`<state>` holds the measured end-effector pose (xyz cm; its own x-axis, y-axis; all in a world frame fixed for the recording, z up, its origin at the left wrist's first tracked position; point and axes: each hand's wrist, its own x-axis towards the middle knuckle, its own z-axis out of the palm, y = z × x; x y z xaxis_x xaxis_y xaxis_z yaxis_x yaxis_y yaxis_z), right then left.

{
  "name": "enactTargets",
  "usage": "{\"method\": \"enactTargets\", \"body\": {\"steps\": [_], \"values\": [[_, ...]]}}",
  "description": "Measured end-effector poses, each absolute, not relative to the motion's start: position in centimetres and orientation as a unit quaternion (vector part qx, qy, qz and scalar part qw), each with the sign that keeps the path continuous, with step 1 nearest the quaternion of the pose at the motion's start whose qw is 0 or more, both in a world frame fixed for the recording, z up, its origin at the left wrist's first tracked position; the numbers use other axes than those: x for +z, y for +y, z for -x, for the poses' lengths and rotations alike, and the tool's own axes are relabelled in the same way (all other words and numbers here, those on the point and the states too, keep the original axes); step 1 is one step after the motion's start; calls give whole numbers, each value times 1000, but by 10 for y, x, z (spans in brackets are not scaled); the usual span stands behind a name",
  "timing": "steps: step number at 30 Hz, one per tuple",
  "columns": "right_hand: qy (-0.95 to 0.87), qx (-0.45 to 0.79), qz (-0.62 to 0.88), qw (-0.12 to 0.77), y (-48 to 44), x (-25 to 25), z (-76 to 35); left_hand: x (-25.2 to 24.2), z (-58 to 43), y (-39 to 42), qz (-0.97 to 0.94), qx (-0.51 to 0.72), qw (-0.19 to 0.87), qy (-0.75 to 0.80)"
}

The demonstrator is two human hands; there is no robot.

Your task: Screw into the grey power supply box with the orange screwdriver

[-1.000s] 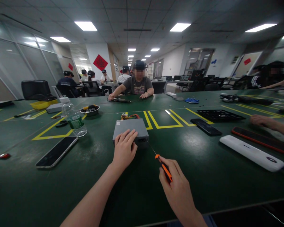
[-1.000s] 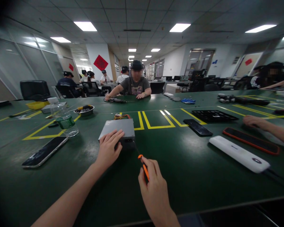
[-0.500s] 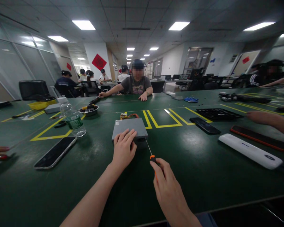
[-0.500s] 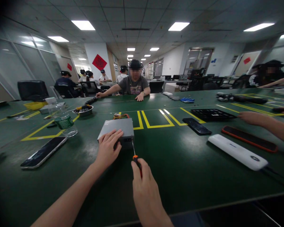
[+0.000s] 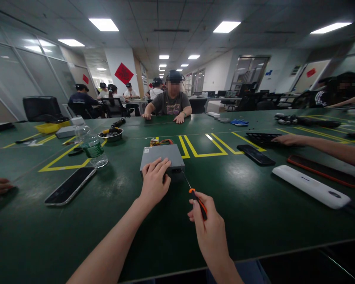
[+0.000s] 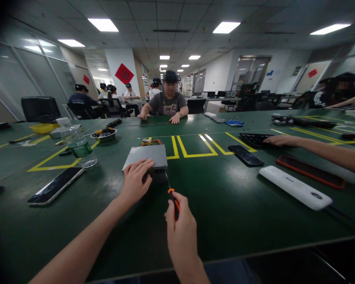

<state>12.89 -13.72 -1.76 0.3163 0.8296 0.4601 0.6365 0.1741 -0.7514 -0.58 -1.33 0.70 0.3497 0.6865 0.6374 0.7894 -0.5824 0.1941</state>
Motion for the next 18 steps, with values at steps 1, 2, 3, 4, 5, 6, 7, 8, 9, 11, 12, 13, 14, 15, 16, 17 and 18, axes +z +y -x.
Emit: {"method": "enactTargets", "body": {"steps": [1, 2, 3, 4, 5, 6, 7, 8, 9, 11, 12, 13, 14, 15, 16, 17, 18], "values": [[-570, 107, 641, 503, -137, -17, -128, 7, 6, -13, 819, -347, 74, -450], [-575, 99, 642, 497, -137, -16, -127, 7, 6, -14, 820, -346, 74, -450], [-590, 74, 642, 485, -136, -16, -127, 7, 6, -14, 820, -345, 75, -450], [-609, 39, 639, 468, -135, -15, -128, 7, 6, -14, 820, -344, 76, -450], [-629, 3, 635, 448, -135, -15, -129, 7, 6, -14, 821, -343, 76, -450], [-648, -31, 632, 424, -134, -15, -130, 7, 6, -14, 821, -343, 77, -450], [-664, -61, 631, 398, -134, -15, -132, 6, 7, -14, 821, -343, 77, -450], [-676, -86, 630, 373, -134, -15, -133, 6, 7, -13, 822, -343, 76, -449], [-685, -104, 630, 351, -134, -14, -135, 5, 7, -13, 822, -345, 75, -448], [-692, -113, 633, 328, -134, -12, -138, 5, 7, -11, 821, -348, 71, -446], [-688, -100, 636, 334, -134, -11, -139, 5, 7, -11, 821, -350, 69, -446], [-678, -77, 640, 352, -134, -9, -140, 5, 7, -10, 821, -350, 68, -445], [-663, -41, 645, 379, -134, -8, -140, 5, 8, -10, 822, -350, 67, -444], [-640, 8, 648, 413, -133, -8, -140, 5, 8, -9, 823, -348, 66, -444], [-612, 69, 647, 450, -133, -8, -140, 5, 8, -9, 824, -347, 65, -443], [-578, 138, 639, 488, -132, -9, -139, 5, 9, -9, 825, -345, 65, -442], [-537, 210, 624, 527, -131, -10, -137, 6, 9, -9, 826, -344, 64, -442]]}}
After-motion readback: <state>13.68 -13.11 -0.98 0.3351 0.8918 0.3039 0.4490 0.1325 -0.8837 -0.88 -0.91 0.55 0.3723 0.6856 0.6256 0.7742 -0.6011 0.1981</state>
